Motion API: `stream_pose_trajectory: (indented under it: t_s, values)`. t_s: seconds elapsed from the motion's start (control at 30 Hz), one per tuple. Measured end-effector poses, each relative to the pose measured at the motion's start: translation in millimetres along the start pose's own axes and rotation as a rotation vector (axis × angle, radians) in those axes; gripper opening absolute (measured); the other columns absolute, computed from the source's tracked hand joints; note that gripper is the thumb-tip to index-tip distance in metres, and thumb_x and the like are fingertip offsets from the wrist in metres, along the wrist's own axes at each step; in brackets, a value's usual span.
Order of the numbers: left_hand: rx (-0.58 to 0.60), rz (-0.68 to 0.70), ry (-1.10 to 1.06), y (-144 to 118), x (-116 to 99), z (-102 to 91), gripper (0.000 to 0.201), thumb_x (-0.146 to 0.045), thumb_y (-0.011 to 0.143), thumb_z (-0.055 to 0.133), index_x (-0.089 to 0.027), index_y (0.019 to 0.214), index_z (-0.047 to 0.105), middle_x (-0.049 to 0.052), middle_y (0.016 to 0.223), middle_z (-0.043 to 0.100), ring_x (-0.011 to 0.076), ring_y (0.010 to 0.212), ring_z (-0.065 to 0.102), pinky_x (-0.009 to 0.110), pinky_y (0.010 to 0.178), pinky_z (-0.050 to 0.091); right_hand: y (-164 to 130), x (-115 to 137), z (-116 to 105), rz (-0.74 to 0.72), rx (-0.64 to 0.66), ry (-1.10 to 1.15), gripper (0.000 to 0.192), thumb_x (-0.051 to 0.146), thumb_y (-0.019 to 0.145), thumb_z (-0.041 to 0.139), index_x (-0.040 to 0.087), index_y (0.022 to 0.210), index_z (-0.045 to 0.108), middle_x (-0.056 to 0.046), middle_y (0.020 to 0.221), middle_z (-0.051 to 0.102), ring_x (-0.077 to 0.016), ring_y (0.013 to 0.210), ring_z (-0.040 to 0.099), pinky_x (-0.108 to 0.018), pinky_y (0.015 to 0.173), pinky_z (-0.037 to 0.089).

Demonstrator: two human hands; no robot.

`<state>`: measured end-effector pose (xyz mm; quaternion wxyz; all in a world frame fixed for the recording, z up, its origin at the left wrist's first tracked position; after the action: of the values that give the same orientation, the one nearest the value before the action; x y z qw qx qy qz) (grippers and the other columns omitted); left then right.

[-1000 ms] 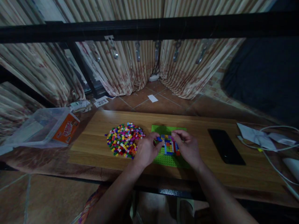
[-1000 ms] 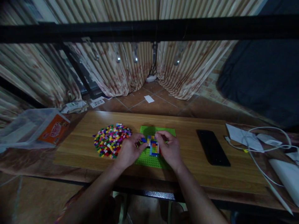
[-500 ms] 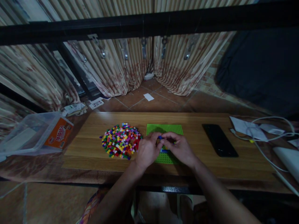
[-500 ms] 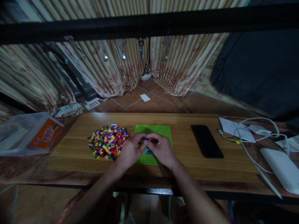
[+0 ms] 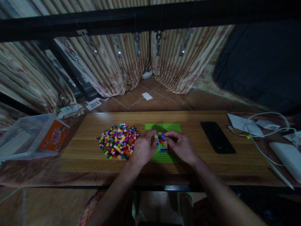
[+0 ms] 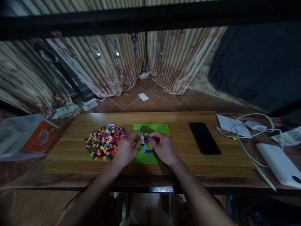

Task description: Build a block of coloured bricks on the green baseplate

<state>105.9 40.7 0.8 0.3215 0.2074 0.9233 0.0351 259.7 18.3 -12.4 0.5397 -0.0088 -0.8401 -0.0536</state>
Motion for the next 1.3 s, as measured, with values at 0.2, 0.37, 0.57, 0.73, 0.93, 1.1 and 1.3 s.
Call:
stream_pose_trajectory:
  t_s: [0.2,0.37,0.57,0.73,0.93,1.1,1.3]
  values:
    - [0.015,-0.147,-0.039,2.2,18.6,1.1,0.025,-0.021,0.086,0.055,-0.018,0.11,0.062,0.005,0.105,0.072,0.018,0.084,0.068,0.03,0.082,0.053,-3.0,5.2,2.0,-0.15,0.02,-0.271,0.017,0.024,0.085,0.055,0.023,0.092,0.07,-0.004,0.094,0.073,-0.0189,0.082,0.067,-0.034,0.079,0.051]
    - [0.049,-0.151,-0.045,1.2,14.9,5.2,0.024,-0.02,0.086,0.056,-0.018,0.108,0.063,0.006,0.104,0.073,0.0176,0.083,0.069,0.03,0.083,0.053,-2.2,4.0,-3.7,-0.163,0.015,-0.346,0.019,0.022,0.085,0.053,0.023,0.095,0.07,-0.004,0.095,0.072,-0.0192,0.082,0.067,-0.034,0.079,0.05]
    - [0.074,-0.148,-0.052,2.2,13.6,5.4,0.022,-0.02,0.086,0.055,-0.018,0.106,0.064,0.005,0.103,0.073,0.0174,0.081,0.069,0.03,0.082,0.053,-3.8,5.3,1.6,-0.185,0.042,-0.323,0.017,0.022,0.085,0.054,0.023,0.094,0.069,-0.003,0.092,0.071,-0.0189,0.083,0.066,-0.034,0.079,0.05]
    - [0.088,-0.134,-0.084,1.4,11.7,6.7,0.021,-0.02,0.086,0.055,-0.018,0.105,0.064,0.005,0.101,0.073,0.0164,0.08,0.069,0.028,0.078,0.053,-3.4,11.9,11.5,-0.282,0.066,-0.387,0.017,0.019,0.089,0.052,0.023,0.092,0.068,-0.005,0.097,0.069,-0.0199,0.09,0.065,-0.034,0.083,0.05]
    - [0.09,-0.127,-0.101,1.2,11.5,8.6,0.02,-0.022,0.087,0.054,-0.018,0.104,0.064,0.005,0.101,0.073,0.0165,0.081,0.068,0.027,0.077,0.052,-3.0,13.5,17.2,-0.357,0.068,-0.462,0.018,0.017,0.091,0.051,0.021,0.09,0.069,-0.007,0.094,0.067,-0.0198,0.09,0.063,-0.033,0.083,0.05]
    - [0.088,-0.145,-0.13,0.6,12.7,11.0,0.021,-0.023,0.087,0.053,-0.017,0.104,0.064,0.007,0.101,0.073,0.0175,0.083,0.068,0.028,0.079,0.051,-3.1,13.9,18.1,-0.374,0.047,-0.441,0.018,0.015,0.091,0.052,0.021,0.088,0.069,-0.006,0.091,0.067,-0.0185,0.087,0.063,-0.031,0.08,0.05]
    - [0.067,-0.278,-0.181,4.0,20.0,21.1,0.024,-0.033,0.086,0.056,-0.018,0.101,0.066,0.005,0.09,0.073,0.0177,0.078,0.067,0.027,0.071,0.05,-3.0,14.8,17.8,-0.351,0.027,-0.368,0.02,0.015,0.09,0.053,0.022,0.084,0.07,-0.004,0.087,0.066,-0.0177,0.081,0.063,-0.03,0.076,0.049]
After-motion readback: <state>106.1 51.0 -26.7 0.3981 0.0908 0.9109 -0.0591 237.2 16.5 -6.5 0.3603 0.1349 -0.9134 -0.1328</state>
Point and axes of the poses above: each hand's wrist, its own y-axis towards the middle knuckle, its own z-axis out of the palm, x = y × z, the point moved 7 cm from there along y, towards the middle knuckle
